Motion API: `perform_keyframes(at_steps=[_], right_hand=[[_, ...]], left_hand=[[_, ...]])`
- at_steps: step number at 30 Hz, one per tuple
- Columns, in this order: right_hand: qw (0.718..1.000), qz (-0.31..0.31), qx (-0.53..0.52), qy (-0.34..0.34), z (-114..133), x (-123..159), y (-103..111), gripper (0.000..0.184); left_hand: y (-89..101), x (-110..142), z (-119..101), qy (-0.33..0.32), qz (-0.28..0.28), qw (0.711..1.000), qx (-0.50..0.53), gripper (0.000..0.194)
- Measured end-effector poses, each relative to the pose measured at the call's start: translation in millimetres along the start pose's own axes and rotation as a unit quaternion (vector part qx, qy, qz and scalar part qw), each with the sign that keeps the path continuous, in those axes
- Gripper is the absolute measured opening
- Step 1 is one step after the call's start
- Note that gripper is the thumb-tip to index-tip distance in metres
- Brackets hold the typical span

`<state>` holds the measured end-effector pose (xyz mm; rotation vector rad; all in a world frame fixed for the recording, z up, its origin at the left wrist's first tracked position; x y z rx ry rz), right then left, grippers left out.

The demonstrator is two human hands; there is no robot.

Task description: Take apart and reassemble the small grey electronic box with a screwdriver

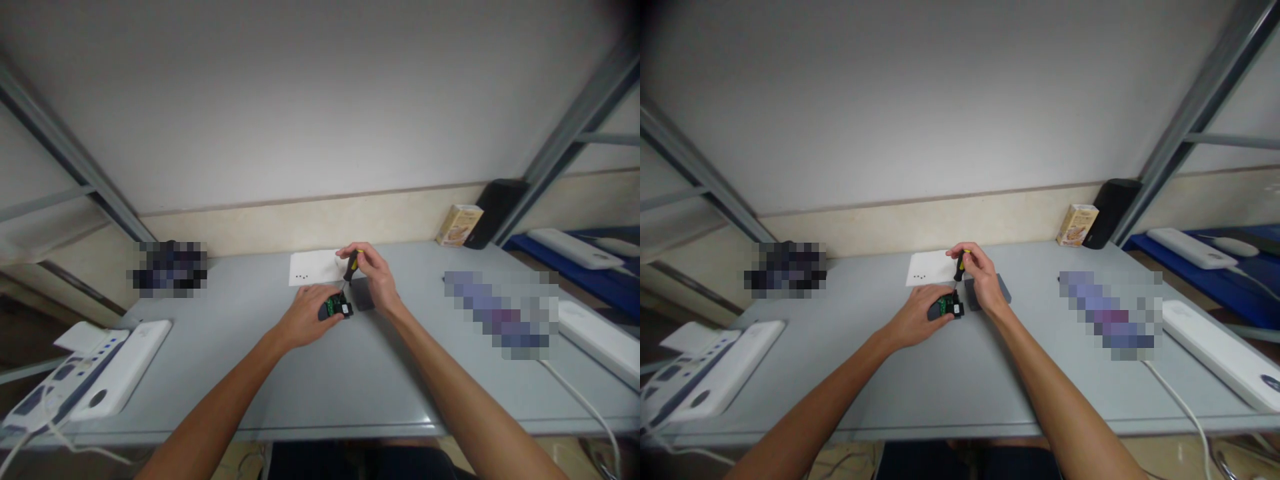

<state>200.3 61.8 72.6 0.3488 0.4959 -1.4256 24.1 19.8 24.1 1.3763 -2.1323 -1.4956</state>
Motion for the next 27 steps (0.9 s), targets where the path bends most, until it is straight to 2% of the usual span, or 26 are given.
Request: perform_keyframes(at_steps=[5, 10, 16, 19, 22, 24, 27], right_hand=[[0.997, -0.026, 0.064, 0.022, 0, -2, 6, 0.017], [0.999, 0.017, 0.014, -0.025, -2, -2, 4, 0.031], [0.999, -0.008, 0.037, 0.003, 1, 0, 3, 0.020], [0.999, 0.002, 0.034, -0.014, 0, 0, 1, 0.024], [0.999, 0.035, -0.026, -0.031, 0, 0, -4, 0.035], [0.997, 0.039, -0.058, -0.032, 1, 1, -6, 0.033], [0.998, 0.022, -0.042, -0.044, 0, 1, -5, 0.029]], left_hand=[[-0.3, 0, 0, -0.001, -0.001, 1.000, -0.006, 0.039], [-0.6, -1, 0, 0.001, 0.003, 1.000, -0.008, 0.036], [2.4, 0, -2, 0.005, 0.001, 1.000, -0.003, 0.029], [3.0, 0, -1, 0.006, -0.005, 1.000, -0.010, 0.023], [2.6, 1, 1, 0.007, -0.009, 1.000, -0.014, 0.024], [2.4, 1, 1, 0.009, -0.010, 1.000, -0.013, 0.027], [2.7, 1, 2, 0.009, -0.014, 1.000, -0.014, 0.030]])
Point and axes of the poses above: each hand's wrist, its own x-axis away from the middle knuckle, its own y-axis out of the back of the hand, z = x × y, the point moved 4 cm from there along -x, towards the middle knuckle
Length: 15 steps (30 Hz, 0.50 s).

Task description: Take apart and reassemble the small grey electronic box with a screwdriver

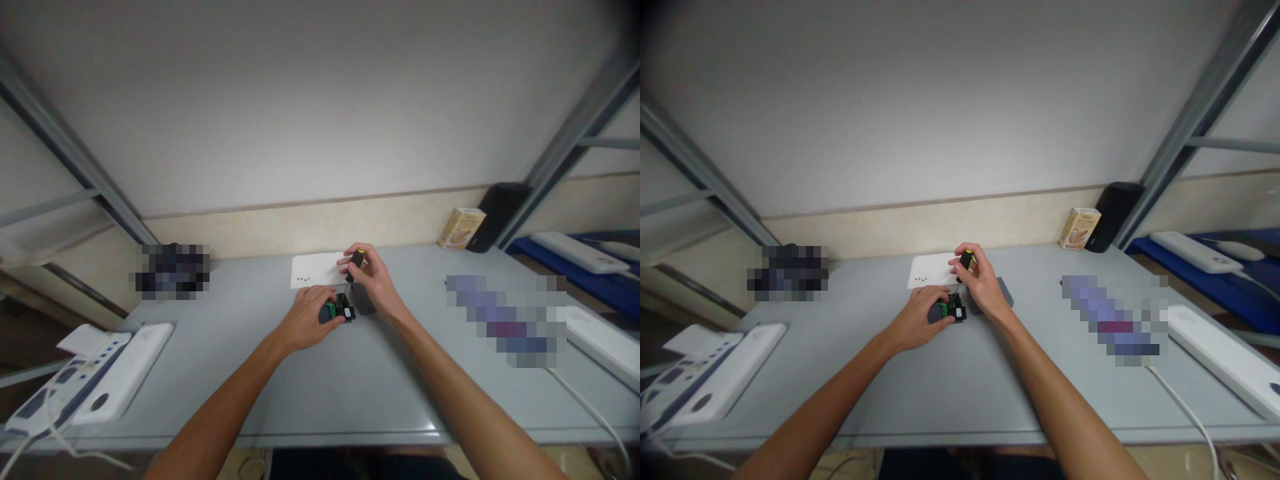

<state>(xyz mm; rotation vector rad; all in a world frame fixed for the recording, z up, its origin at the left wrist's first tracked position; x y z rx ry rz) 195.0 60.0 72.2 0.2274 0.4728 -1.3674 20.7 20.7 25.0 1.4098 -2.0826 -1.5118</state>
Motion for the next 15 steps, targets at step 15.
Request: perform_keyframes(at_steps=[15], right_hand=[[0.999, -0.040, -0.007, 0.012, -2.8, -1.4, 5.0, 0.026]], left_hand=[[3.6, -0.1, -1.6, -0.004, -0.001, 1.000, 0.000, 0.034]])
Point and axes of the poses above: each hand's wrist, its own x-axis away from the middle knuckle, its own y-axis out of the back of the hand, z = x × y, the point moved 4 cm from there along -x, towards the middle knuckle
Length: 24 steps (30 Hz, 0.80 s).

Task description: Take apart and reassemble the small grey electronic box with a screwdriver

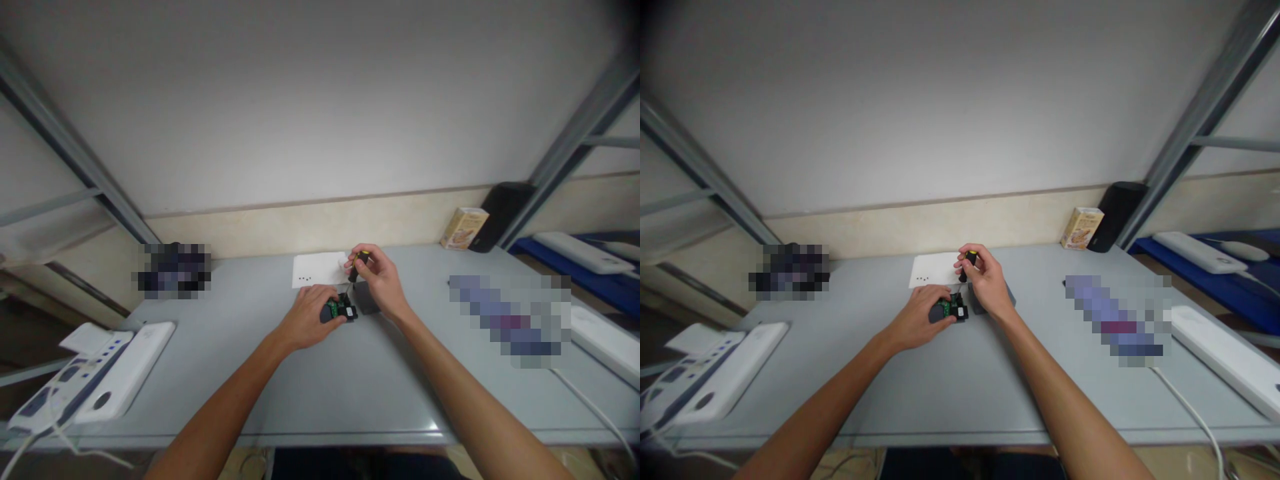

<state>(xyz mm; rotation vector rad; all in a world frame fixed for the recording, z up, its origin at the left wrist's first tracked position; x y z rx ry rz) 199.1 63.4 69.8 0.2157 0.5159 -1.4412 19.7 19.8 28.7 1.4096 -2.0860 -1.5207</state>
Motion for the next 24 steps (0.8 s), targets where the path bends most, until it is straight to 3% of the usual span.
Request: perform_keyframes(at_steps=[24], right_hand=[[1.000, 0.011, 0.004, 0.003, 2.1, 0.7, -2.3, 0.025]], left_hand=[[1.8, -1.0, -1.4, 0.002, 0.015, 1.000, -0.004, 0.033]])
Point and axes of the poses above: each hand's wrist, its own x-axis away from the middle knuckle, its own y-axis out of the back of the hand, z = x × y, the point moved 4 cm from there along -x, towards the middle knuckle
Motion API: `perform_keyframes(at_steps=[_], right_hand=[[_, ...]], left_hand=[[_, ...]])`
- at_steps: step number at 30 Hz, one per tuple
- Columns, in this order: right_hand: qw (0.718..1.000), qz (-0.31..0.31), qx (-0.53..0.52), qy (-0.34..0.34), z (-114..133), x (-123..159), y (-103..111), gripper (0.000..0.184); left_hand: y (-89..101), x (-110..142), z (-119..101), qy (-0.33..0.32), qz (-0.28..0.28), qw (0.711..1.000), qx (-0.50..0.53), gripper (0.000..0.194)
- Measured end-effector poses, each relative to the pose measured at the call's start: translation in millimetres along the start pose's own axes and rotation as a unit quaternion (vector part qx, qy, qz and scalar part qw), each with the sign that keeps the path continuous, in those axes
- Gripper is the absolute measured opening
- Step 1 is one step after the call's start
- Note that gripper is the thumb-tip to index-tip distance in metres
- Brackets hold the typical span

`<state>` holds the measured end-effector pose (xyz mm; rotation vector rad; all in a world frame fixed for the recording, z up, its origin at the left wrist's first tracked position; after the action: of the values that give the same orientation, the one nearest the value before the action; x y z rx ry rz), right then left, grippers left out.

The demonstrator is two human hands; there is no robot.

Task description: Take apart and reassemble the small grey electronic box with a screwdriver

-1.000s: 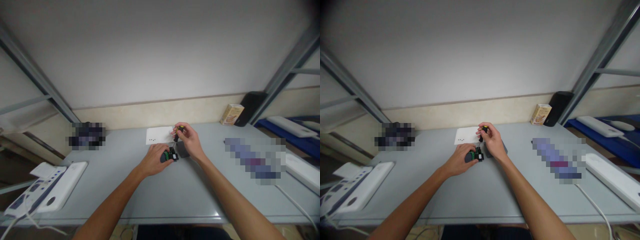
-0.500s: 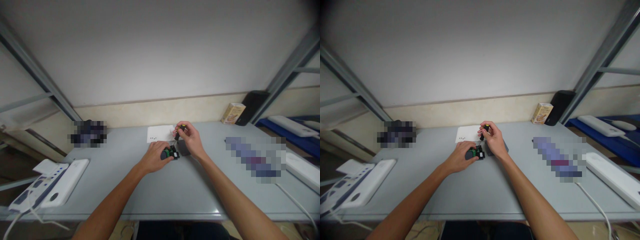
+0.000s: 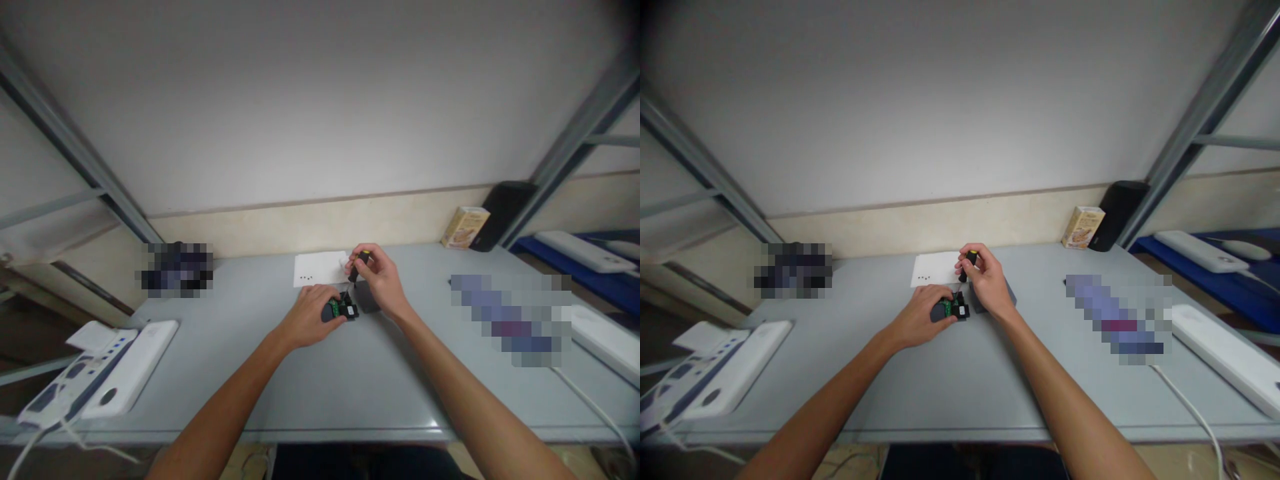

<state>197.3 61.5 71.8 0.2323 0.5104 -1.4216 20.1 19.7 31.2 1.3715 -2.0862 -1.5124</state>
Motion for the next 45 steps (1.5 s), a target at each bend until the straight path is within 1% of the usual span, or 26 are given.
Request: perform_keyframes(at_steps=[5, 12, 16, 29, 35, 45], right_hand=[[1.000, -0.002, 0.009, -0.001, -0.8, -0.4, 0.8, 0.025], [1.000, -0.004, 0.005, 0.003, 1.4, -0.3, 0.9, 0.023], [1.000, 0.000, -0.003, -0.001, 1.4, 0.0, 0.4, 0.022], [1.000, 0.002, -0.004, 0.005, 0.5, -0.3, 0.6, 0.023], [1.000, -0.001, 0.002, 0.015, -1.0, -0.7, 3.0, 0.019], [1.000, -0.003, 0.009, 0.021, -1.8, 0.9, 1.8, 0.016]], left_hand=[[2.1, 0.0, -1.4, -0.005, 0.002, 1.000, 0.002, 0.032], [0.7, 0.9, -0.4, -0.021, 0.007, 1.000, -0.008, 0.023], [-0.4, 1.3, 0.3, -0.022, 0.008, 1.000, -0.012, 0.021], [-0.7, 1.2, 1.1, -0.023, 0.005, 1.000, -0.012, 0.022], [-1.4, 1.6, 1.1, -0.022, 0.004, 1.000, -0.012, 0.020], [-0.1, 1.2, -0.2, -0.020, 0.007, 1.000, -0.007, 0.025]])
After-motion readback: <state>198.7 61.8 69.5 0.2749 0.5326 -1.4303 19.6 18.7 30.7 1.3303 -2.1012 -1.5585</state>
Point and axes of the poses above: each hand's wrist, its own x-axis away from the middle knuckle, its own y-axis out of the back of the hand, z = x × y, the point moved 4 cm from there along -x, towards the middle knuckle
